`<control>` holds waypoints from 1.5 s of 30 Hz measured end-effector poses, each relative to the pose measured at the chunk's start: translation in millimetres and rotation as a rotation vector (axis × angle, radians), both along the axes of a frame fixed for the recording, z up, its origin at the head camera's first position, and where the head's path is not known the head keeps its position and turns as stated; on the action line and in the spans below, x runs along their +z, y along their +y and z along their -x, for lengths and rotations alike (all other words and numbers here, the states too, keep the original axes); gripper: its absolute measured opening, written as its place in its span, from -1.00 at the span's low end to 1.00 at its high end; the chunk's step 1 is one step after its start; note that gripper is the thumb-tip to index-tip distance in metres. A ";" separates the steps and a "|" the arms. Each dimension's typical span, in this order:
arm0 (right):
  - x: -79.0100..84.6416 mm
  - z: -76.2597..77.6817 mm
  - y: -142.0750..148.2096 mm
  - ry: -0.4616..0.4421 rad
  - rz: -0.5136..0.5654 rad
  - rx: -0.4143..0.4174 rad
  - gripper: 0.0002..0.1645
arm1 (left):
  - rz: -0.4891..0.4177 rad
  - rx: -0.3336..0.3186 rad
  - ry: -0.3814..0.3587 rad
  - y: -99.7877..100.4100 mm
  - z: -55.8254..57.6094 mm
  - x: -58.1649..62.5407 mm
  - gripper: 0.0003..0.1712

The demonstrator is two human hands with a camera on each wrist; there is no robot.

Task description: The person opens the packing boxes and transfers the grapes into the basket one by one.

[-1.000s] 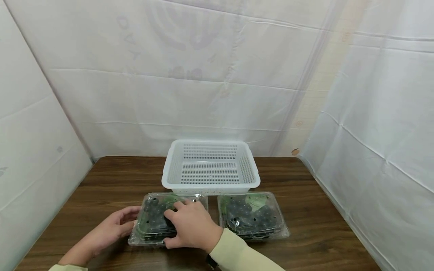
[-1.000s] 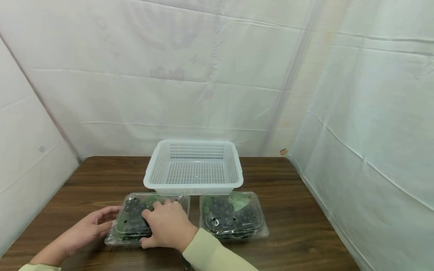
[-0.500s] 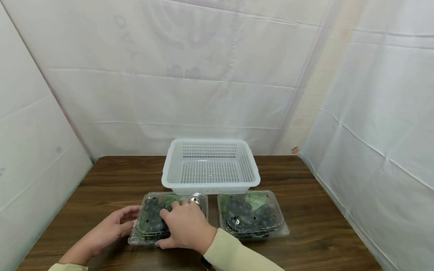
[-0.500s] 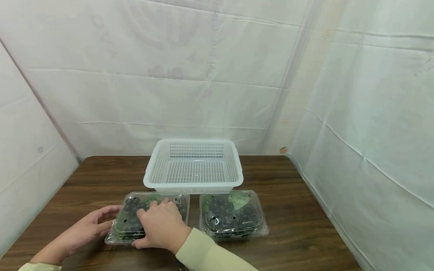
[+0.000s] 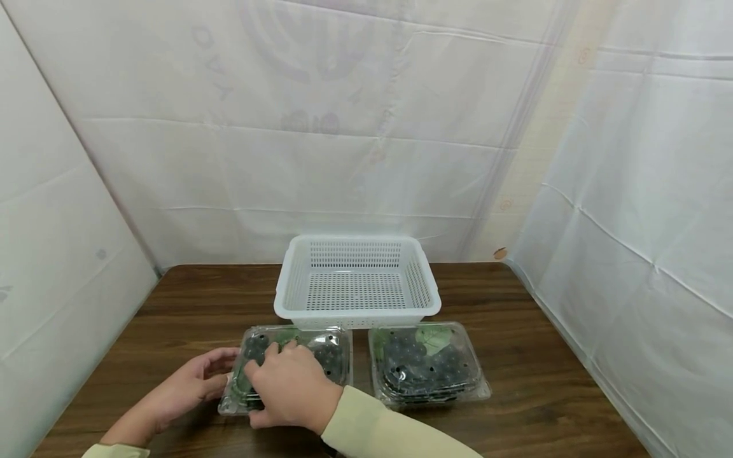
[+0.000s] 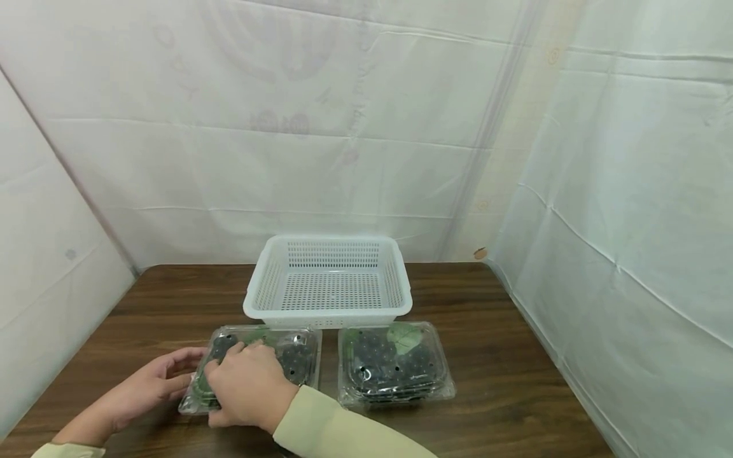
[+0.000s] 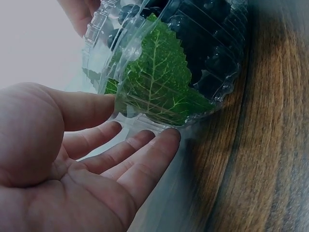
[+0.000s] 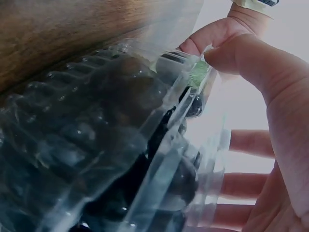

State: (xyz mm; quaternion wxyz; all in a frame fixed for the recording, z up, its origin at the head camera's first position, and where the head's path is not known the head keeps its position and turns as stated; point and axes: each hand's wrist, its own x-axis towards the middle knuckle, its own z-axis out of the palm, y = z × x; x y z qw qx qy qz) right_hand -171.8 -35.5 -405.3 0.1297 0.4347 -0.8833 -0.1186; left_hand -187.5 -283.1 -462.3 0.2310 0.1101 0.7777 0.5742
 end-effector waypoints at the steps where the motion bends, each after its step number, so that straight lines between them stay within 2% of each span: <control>1: 0.2 0.4 -0.4 0.008 0.001 0.011 -0.22 | 0.000 -0.004 0.002 0.2 0.2 0.2 -0.21; 5: 1.3 0.7 -2.8 0.033 0.003 0.040 -0.23 | 0.004 -0.016 0.008 0.8 1.1 1.0 -0.20; 7: 2.2 0.2 -5.0 0.000 -0.012 0.032 -0.21 | -0.008 -0.024 0.002 0.8 1.1 0.8 -0.18; 12: 1.4 -1.6 -13.2 -0.070 -0.084 -0.006 -0.12 | -0.039 -0.038 -0.036 -2.2 1.0 -2.3 -0.14; 18: -2.1 -5.5 -24.3 -0.069 -0.167 -0.058 -0.05 | -0.046 -0.051 -0.037 -4.1 1.2 -4.2 -0.13; 26: -0.9 -8.1 -34.0 -0.089 -0.232 -0.124 0.08 | -0.016 -0.029 -0.027 -4.3 1.7 -6.1 -0.12; 32: -2.0 -9.0 -37.4 -0.077 -0.212 -0.138 0.06 | -0.038 -0.060 -0.024 -5.2 0.8 -6.5 -0.12; 39: -4.5 -7.9 -37.4 0.015 -0.128 -0.089 -0.09 | -0.062 -0.110 -0.028 -5.9 1.2 -9.0 -0.08; 45: -4.8 -6.3 -38.2 0.036 -0.095 -0.084 -0.06 | -0.110 -0.145 -0.049 -6.4 3.6 -11.5 -0.06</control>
